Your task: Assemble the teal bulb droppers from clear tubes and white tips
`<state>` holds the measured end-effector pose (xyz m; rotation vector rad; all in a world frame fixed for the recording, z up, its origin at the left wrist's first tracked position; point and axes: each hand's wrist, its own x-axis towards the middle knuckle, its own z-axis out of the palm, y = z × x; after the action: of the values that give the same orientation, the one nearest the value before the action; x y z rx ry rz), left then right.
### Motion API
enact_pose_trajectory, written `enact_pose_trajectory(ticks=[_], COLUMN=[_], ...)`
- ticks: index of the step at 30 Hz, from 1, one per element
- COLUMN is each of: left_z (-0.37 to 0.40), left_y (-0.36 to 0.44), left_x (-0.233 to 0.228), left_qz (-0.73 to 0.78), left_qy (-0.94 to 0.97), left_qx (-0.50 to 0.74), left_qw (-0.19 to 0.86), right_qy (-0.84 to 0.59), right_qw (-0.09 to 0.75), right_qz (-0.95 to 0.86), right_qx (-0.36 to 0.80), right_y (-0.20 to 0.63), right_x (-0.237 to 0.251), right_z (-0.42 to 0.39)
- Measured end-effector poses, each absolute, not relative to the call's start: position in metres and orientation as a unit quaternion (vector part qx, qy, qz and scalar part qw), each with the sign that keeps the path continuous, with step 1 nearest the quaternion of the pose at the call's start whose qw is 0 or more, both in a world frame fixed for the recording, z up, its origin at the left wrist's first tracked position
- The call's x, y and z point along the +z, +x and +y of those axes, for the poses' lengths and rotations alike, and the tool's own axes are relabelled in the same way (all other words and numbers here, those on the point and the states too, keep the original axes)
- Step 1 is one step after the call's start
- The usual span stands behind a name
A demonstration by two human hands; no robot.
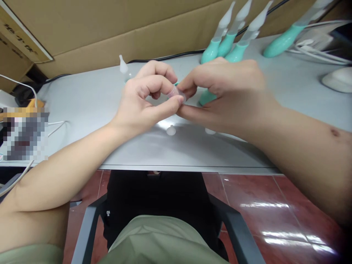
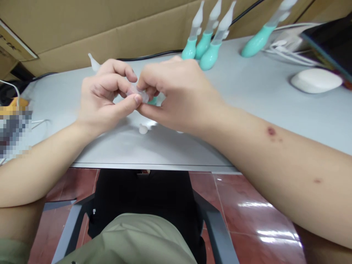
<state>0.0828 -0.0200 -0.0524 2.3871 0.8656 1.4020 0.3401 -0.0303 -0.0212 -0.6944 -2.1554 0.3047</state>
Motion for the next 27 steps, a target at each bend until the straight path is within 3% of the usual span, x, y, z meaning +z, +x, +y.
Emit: enact_pose_trajectory(ticks=[4, 9, 13, 19, 27], left_z=[-0.002, 0.013, 0.009, 0.001, -0.013], left_y=[0.082, 0.074, 0.063, 0.077, 0.091], left_x=[-0.067, -0.078, -0.079, -0.073, -0.057], left_qz=[0.277, 0.297, 0.338, 0.354, 0.358], left_qy=[0.818, 0.829, 0.842, 0.834, 0.815], left_qx=[0.499, 0.474, 0.416, 0.374, 0.403], left_qw=[0.075, 0.02, 0.068, 0.197, 0.212], right_qy=[-0.265, -0.324, -0.348, -0.336, -0.315], right_qw=[0.415, 0.463, 0.465, 0.476, 0.51], right_qz=[-0.869, -0.822, -0.81, -0.791, -0.723], right_qx=[0.051, 0.07, 0.081, 0.185, 0.343], right_y=[0.345, 0.356, 0.356, 0.347, 0.345], right_x=[-0.018, -0.008, -0.004, -0.006, -0.003], right_z=[-0.027, -0.02, -0.02, -0.023, -0.026])
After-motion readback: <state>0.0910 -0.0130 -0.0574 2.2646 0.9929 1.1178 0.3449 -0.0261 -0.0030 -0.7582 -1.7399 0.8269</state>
